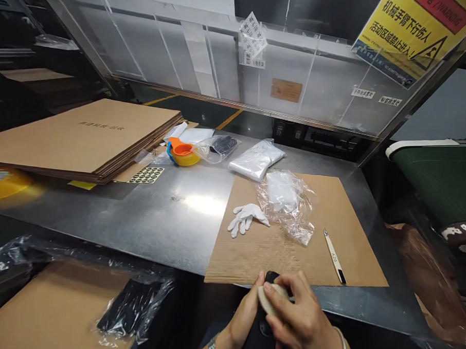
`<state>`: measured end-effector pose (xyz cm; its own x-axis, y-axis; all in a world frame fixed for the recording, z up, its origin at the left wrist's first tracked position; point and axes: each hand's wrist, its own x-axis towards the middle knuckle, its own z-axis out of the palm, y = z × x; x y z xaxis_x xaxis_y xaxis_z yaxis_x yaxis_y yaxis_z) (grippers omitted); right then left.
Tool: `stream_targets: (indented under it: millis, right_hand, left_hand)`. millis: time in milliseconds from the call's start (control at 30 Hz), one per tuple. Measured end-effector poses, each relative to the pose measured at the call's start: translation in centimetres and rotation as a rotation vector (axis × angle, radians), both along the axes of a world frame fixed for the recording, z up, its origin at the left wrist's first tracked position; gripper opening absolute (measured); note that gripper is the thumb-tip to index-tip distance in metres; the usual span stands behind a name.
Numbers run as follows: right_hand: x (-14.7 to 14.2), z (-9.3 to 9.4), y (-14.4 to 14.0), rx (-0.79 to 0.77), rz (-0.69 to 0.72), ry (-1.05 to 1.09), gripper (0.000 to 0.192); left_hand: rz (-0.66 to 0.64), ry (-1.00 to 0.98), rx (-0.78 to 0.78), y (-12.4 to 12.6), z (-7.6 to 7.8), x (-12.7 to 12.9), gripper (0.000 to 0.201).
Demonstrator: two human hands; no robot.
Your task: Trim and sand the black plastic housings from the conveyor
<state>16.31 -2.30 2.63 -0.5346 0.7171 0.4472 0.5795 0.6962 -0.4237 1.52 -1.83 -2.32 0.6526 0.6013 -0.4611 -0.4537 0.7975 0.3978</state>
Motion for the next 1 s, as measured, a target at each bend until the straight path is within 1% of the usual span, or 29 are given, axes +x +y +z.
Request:
stream_targets:
  millis: [67, 100, 133, 167, 233, 267, 300, 333, 367, 433, 467, 500, 567, 633, 667, 700, 800, 867, 933, 1000]
  right_hand:
    - [0.6, -0.2, 0.0, -0.030, -0.016, -0.021, 0.045]
    - [1.0, -0.3, -0.1, -0.035, -0.026, -0.025, 0.046]
    - [1.2, -0.4, -0.2, -0.038, -0.024, -0.031, 0.047]
    - [1.3, -0.5, -0.3, -0.031, -0.010, -0.033, 0.047]
    - [1.2, -0.4, -0.3, -0.007, 0.025, -0.022, 0.046]
    - [1.1, -0.3, -0.3, 0.002, 0.016, -0.016, 0.046]
    - [1.0, -0.2, -0.2, 0.004, -0.020, -0.012, 0.046]
    - [0.9, -0.2, 0.0, -0.004, -0.079, -0.014, 0.045]
    - [0.8, -0.1, 0.1, -0.017, -0.152, -0.023, 0.043]
    - [0.4, -0.2, 0.2, -0.051, -0.266, -0.065, 0.039]
    - [0.1, -0.3, 0.0, -0.055, -0.275, -0.090, 0.037]
    - [-0.4, -0.5, -0.3, -0.036, -0.257, -0.113, 0.035]
    - [-1.5, -0.9, -1.1, 0.069, -0.179, -0.136, 0.032]
    - [-2.4, -1.2, -1.8, 0.167, -0.105, -0.124, 0.031]
    - [-2.6, -1.3, -2.1, 0.170, -0.095, -0.114, 0.031]
    - [-2.7, -1.3, -2.1, 0.142, -0.102, -0.102, 0.032]
    - [-2.6, -1.1, -1.8, 0.013, -0.197, -0.051, 0.037]
    - [-2.8, -1.3, -1.7, 0.007, -0.226, 0.012, 0.042]
    - [-3.0, -1.8, -1.9, 0.055, -0.164, 0.092, 0.047]
    - [-3.1, -2.4, -2.3, 0.096, -0.088, 0.162, 0.050]
  left_hand:
    - [-0.217, -0.017, -0.099, -0.2, -1.0, -0.2, 0.088]
    - [-0.275, -0.019, -0.125, -0.3, -1.3, -0.3, 0.092]
    - [-0.279, -0.014, -0.128, -0.3, -1.5, -0.3, 0.092]
    - [-0.225, 0.000, -0.100, -0.3, -1.4, -0.2, 0.089]
    - [-0.022, 0.063, 0.029, -0.2, -0.8, 0.1, 0.068]
    - [0.079, 0.113, 0.107, -0.2, -0.4, 0.2, 0.056]
    - [0.148, 0.170, 0.177, -0.2, 0.1, 0.3, 0.049]
    - [0.179, 0.221, 0.231, -0.2, 0.4, 0.4, 0.047]
    - [0.180, 0.259, 0.265, -0.1, 0.6, 0.4, 0.048]
    - [0.171, 0.285, 0.276, 0.1, 0.6, 0.5, 0.049]
    - [0.180, 0.280, 0.259, 0.3, 0.4, 0.5, 0.047]
    - [0.202, 0.269, 0.227, 0.5, 0.2, 0.4, 0.046]
    - [0.233, 0.223, 0.123, 0.9, -0.1, 0.3, 0.047]
    - [0.243, 0.168, -0.002, 1.2, 0.0, 0.2, 0.050]
    - [0.250, 0.143, -0.056, 1.3, 0.2, 0.3, 0.050]
    - [0.258, 0.115, -0.102, 1.3, 0.4, 0.4, 0.049]
    - [0.257, -0.028, -0.201, 1.1, 0.8, 0.9, 0.045]
    - [0.229, -0.136, -0.285, 1.1, 0.8, 1.2, 0.045]
    - [0.191, -0.201, -0.365, 1.3, 0.6, 1.2, 0.044]
    - [0.160, -0.268, -0.412, 1.6, 0.5, 1.0, 0.045]
